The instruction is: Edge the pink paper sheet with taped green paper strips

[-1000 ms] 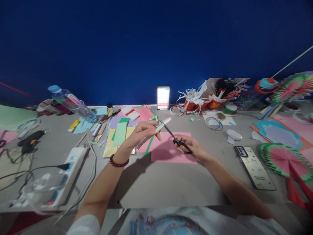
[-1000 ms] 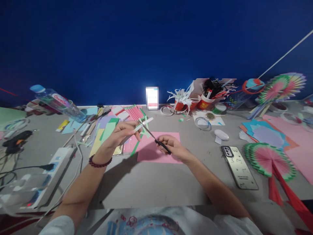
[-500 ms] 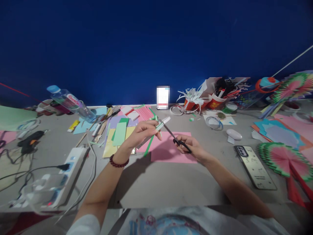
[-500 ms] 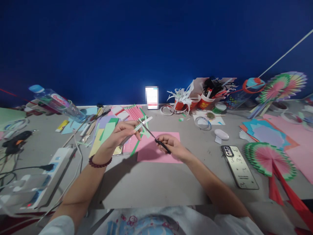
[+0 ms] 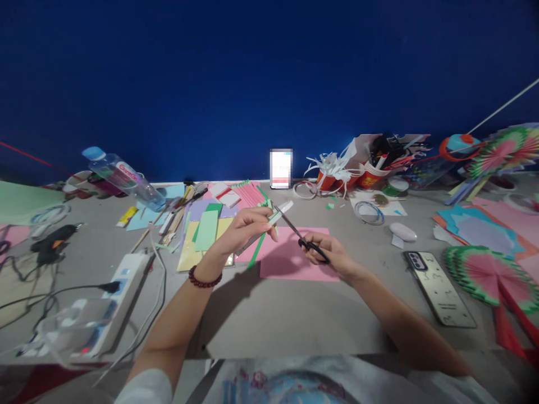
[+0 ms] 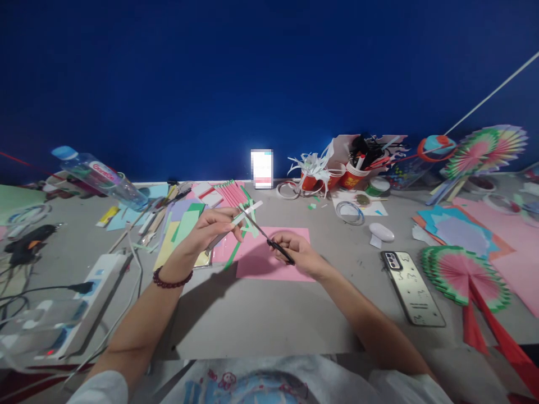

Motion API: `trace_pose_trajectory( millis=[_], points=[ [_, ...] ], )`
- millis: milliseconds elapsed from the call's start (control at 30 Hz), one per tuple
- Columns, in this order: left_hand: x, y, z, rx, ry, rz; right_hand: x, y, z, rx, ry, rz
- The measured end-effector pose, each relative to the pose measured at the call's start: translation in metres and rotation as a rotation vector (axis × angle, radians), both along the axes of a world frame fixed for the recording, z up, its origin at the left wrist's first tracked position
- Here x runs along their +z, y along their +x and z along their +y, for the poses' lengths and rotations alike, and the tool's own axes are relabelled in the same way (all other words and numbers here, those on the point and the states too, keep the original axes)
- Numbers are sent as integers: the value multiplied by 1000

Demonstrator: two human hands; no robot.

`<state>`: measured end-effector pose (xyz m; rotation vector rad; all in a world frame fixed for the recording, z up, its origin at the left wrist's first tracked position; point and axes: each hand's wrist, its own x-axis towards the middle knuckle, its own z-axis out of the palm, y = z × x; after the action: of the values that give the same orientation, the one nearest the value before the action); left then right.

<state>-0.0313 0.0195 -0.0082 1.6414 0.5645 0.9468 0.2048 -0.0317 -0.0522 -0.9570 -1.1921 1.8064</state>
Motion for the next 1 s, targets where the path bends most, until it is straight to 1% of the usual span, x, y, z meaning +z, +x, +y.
trace_pose_trajectory(
  millis=[200,467,833,933,1000],
  points=[
    [-1,-1,1,-3,-8,2,-2,0,1,20,16,19],
    [-1,-1,0,-11,-29,-11,-5,3,1,8,7,4],
    [-3,0,2,-1,4,-9,-4,0,0,-9,-26,12],
    [-4,0,3,-8,-6,-9,-4,0,0,18,-20,34],
    [-6,0,4,-25,-23,-13,-5,2,0,66,16,69]
  ],
)
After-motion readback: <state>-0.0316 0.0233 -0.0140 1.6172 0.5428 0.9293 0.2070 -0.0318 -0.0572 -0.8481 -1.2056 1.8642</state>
